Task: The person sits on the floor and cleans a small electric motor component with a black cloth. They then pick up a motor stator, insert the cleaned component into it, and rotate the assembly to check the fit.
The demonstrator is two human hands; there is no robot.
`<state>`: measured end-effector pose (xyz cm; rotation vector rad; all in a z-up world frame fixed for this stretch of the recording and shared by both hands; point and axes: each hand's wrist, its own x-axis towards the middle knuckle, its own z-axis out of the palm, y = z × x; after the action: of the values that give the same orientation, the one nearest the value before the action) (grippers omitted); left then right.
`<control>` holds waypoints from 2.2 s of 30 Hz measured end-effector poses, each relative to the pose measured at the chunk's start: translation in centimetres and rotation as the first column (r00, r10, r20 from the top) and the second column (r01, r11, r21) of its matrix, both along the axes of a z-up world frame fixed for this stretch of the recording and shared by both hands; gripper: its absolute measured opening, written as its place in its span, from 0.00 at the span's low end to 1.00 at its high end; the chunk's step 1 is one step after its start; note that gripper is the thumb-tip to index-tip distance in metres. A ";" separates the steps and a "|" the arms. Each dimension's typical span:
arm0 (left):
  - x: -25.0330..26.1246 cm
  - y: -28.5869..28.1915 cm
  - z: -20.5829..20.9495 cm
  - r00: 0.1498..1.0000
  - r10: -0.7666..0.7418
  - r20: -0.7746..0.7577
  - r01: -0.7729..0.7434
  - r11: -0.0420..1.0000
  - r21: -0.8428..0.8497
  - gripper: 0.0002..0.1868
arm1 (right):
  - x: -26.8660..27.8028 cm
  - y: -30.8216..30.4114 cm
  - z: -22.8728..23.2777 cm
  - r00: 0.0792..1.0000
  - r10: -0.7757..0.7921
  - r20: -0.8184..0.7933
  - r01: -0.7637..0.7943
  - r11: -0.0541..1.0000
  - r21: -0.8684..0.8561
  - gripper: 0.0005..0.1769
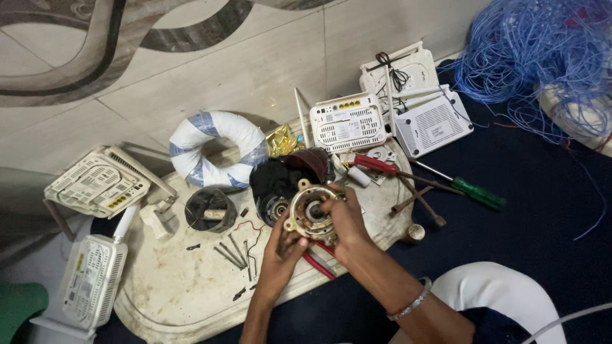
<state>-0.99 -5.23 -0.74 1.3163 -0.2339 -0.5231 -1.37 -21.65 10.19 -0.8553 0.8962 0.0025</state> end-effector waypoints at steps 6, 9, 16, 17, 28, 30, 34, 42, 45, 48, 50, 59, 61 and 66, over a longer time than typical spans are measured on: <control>-0.2 -0.1 -0.5 0.992 -0.053 0.116 0.069 0.988 -0.139 0.39 | 0.1 -0.8 -1.9 0.996 -0.007 0.088 0.006 1.000 0.011 0.30; -0.2 -0.1 -0.9 0.997 -0.059 0.045 0.068 0.971 -0.230 0.38 | 0.2 -1.2 -2.9 0.995 0.033 0.091 -0.026 0.997 -0.072 0.26; -0.3 -0.2 -0.9 0.999 -0.006 0.044 0.012 0.988 -0.153 0.35 | 0.4 -1.9 -2.8 0.990 0.140 0.027 -0.137 0.986 -0.090 0.26; -0.2 -0.2 -0.9 0.999 0.002 0.049 0.007 0.984 -0.178 0.35 | 0.4 -1.8 -2.6 0.988 0.152 0.000 -0.151 0.984 -0.093 0.27; 0.2 0.8 0.3 0.971 0.241 -0.013 -0.240 0.970 0.030 0.26 | 0.1 -0.2 -1.4 0.931 0.357 -0.074 -0.365 0.915 -0.171 0.28; 0.4 0.9 0.5 0.953 0.302 0.042 -0.300 0.953 -0.038 0.25 | 0.0 0.2 -1.2 0.906 0.420 -0.049 -0.420 0.885 -0.201 0.28; 0.6 1.8 0.9 0.921 0.385 0.053 -0.388 0.918 0.079 0.27 | -0.2 1.3 -1.3 0.876 0.480 0.033 -0.462 0.858 -0.226 0.28; 0.4 2.1 2.2 0.905 0.416 0.090 -0.424 0.900 0.101 0.28 | -0.4 2.0 -2.7 0.876 0.464 0.131 -0.447 0.883 -0.143 0.25; 0.4 2.2 2.6 0.913 0.397 0.097 -0.407 0.903 0.137 0.28 | -0.4 2.2 -3.2 0.866 0.487 0.113 -0.458 0.863 -0.212 0.24; 0.4 2.2 2.7 0.925 0.380 0.020 -0.379 0.916 0.132 0.28 | -0.4 2.3 -3.3 0.866 0.480 0.140 -0.444 0.867 -0.225 0.22; 0.5 2.1 2.7 0.923 0.385 0.016 -0.384 0.915 0.126 0.28 | -0.5 2.3 -3.1 0.866 0.478 0.147 -0.446 0.871 -0.207 0.21; 0.8 2.1 2.4 0.911 0.410 -0.045 -0.402 0.907 0.122 0.29 | -0.3 2.6 -2.5 0.875 0.463 0.143 -0.438 0.882 -0.176 0.20; 0.5 2.0 2.1 0.915 0.403 -0.016 -0.399 0.910 0.110 0.29 | -0.6 2.5 -2.6 0.873 0.461 0.161 -0.435 0.883 -0.175 0.20; 0.9 2.0 1.8 0.911 0.406 0.071 -0.411 0.906 0.101 0.27 | -0.5 2.8 -2.2 0.886 0.451 0.107 -0.432 0.887 -0.164 0.20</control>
<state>-0.04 -3.23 1.10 1.4424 0.0376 -0.1486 -1.82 -18.90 7.97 -1.1612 0.5547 0.2789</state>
